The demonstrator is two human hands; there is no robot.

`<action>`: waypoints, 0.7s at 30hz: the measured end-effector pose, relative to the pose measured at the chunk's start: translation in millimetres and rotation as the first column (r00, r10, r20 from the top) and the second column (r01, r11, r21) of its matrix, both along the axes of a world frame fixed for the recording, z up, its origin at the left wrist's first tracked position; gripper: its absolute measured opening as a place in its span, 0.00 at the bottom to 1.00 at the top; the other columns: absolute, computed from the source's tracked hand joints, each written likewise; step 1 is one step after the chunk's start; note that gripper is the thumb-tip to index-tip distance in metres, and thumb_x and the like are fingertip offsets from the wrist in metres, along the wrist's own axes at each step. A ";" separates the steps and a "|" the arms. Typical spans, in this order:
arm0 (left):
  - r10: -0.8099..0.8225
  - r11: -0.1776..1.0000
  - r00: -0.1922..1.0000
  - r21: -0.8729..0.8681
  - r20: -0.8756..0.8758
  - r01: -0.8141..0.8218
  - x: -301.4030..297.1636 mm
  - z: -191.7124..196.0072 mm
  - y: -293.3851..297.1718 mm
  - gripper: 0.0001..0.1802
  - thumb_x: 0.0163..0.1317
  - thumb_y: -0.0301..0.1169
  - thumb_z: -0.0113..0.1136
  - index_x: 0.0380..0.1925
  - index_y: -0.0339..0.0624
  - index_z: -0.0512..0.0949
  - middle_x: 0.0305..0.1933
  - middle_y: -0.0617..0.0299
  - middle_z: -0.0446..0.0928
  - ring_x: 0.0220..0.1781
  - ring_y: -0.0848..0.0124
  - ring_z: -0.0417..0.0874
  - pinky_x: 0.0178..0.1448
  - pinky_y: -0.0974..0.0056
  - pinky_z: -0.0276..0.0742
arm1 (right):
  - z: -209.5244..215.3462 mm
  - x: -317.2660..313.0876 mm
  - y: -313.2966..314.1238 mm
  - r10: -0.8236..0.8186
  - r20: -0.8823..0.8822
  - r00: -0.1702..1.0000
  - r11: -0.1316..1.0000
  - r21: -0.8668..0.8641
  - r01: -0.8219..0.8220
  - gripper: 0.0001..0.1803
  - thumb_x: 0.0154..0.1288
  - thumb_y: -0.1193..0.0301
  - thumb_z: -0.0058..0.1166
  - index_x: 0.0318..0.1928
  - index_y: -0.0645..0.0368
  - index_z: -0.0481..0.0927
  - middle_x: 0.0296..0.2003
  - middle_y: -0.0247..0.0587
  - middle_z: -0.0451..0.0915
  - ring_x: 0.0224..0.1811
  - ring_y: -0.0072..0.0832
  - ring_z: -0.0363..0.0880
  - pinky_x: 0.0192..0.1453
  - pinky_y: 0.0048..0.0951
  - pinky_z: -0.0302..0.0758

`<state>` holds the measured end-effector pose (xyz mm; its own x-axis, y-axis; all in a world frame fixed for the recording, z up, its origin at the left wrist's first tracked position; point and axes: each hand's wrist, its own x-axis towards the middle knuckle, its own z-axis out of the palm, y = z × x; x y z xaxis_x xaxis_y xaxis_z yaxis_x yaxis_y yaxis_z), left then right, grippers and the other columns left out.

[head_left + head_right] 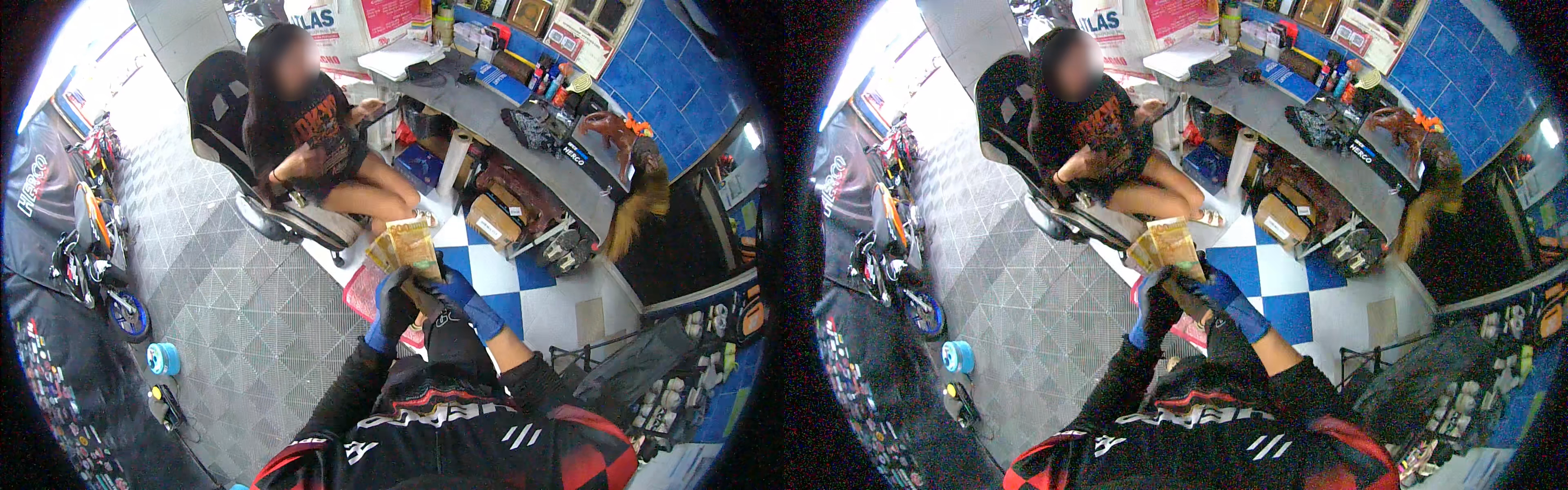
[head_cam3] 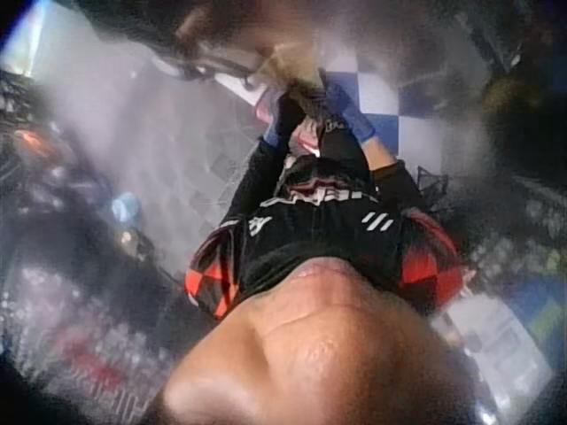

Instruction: The person installs a yellow scooter seat onto the scooter frame, then walks to a counter to handle paper currency and a card. The person returns to the scooter, wipes the seat with a cloth, and continues adjusting the seat while another person assists.

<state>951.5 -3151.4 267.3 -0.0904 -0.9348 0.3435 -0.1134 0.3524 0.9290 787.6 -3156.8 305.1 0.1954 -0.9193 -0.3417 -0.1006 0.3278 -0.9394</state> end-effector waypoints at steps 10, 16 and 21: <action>-0.114 0.993 0.992 -0.003 -0.062 0.114 10.8 -36.3 -8.9 0.23 0.62 0.36 0.56 0.55 0.35 0.72 0.53 0.49 0.77 0.56 0.55 0.78 0.61 0.53 0.73 | 15.0 -17.8 9.6 0.182 0.047 0.982 0.983 0.010 -0.183 0.24 0.59 0.64 0.65 0.55 0.60 0.78 0.48 0.40 0.82 0.49 0.24 0.78 0.57 0.29 0.72; -0.052 0.884 0.472 0.180 -0.880 0.432 7.2 19.4 -33.4 0.28 0.68 0.46 0.47 0.62 0.41 0.67 0.58 0.54 0.74 0.58 0.57 0.76 0.63 0.50 0.72 | -0.3 11.2 19.6 -0.130 0.699 0.703 0.990 0.128 0.056 0.23 0.69 0.61 0.53 0.59 0.61 0.73 0.50 0.38 0.79 0.49 0.26 0.79 0.55 0.33 0.77; -0.032 0.896 0.261 0.088 -0.965 0.436 -19.4 77.6 -47.3 0.24 0.70 0.38 0.42 0.65 0.52 0.60 0.70 0.51 0.61 0.69 0.50 0.65 0.69 0.35 0.61 | 9.6 28.0 29.6 -0.311 0.893 0.326 0.947 0.263 0.183 0.20 0.72 0.61 0.46 0.59 0.57 0.72 0.54 0.40 0.77 0.55 0.32 0.77 0.60 0.33 0.75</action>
